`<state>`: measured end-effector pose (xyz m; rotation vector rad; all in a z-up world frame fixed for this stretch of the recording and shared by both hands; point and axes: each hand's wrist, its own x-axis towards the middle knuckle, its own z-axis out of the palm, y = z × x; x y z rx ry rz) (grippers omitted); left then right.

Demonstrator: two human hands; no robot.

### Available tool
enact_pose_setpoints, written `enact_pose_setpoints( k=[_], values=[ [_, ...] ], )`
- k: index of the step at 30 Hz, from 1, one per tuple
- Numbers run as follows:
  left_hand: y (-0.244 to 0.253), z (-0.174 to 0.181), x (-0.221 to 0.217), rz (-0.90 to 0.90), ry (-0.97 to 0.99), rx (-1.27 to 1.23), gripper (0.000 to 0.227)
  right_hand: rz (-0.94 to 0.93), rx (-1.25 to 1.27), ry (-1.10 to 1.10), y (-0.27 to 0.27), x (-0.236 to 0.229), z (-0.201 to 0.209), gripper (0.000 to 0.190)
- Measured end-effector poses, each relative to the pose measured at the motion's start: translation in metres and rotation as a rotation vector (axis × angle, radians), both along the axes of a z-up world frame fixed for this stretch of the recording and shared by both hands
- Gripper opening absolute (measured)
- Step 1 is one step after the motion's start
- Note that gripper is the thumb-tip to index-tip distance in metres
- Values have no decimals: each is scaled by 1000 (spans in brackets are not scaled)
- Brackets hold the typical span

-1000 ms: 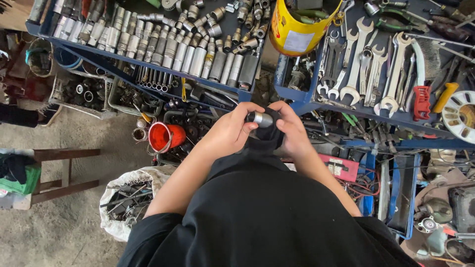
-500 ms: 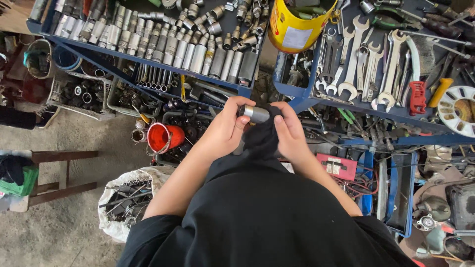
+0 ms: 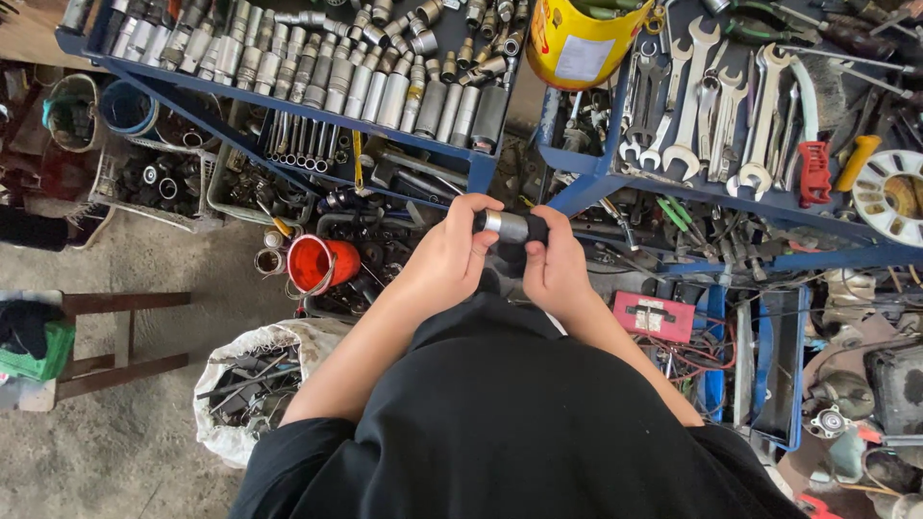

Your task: Picking up and wiping down various metal tool sockets at a workbench.

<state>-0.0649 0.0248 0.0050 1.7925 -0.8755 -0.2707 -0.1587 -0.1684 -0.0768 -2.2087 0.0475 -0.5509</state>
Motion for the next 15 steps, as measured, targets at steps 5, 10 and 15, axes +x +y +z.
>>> enact_pose_setpoints(
  k=[5, 10, 15],
  values=[
    [9, -3, 2, -56, -268, -32, 41, 114, 451, 113, 12, -7, -14, 35],
    [23, 5, 6, -199, -231, -84, 44, 353, 1476, 234, 17, -9, -11, 41],
    [29, 3, 4, -105, -113, 15, 30, 163, 769, 185, 27, -17, -8, 42]
  ],
)
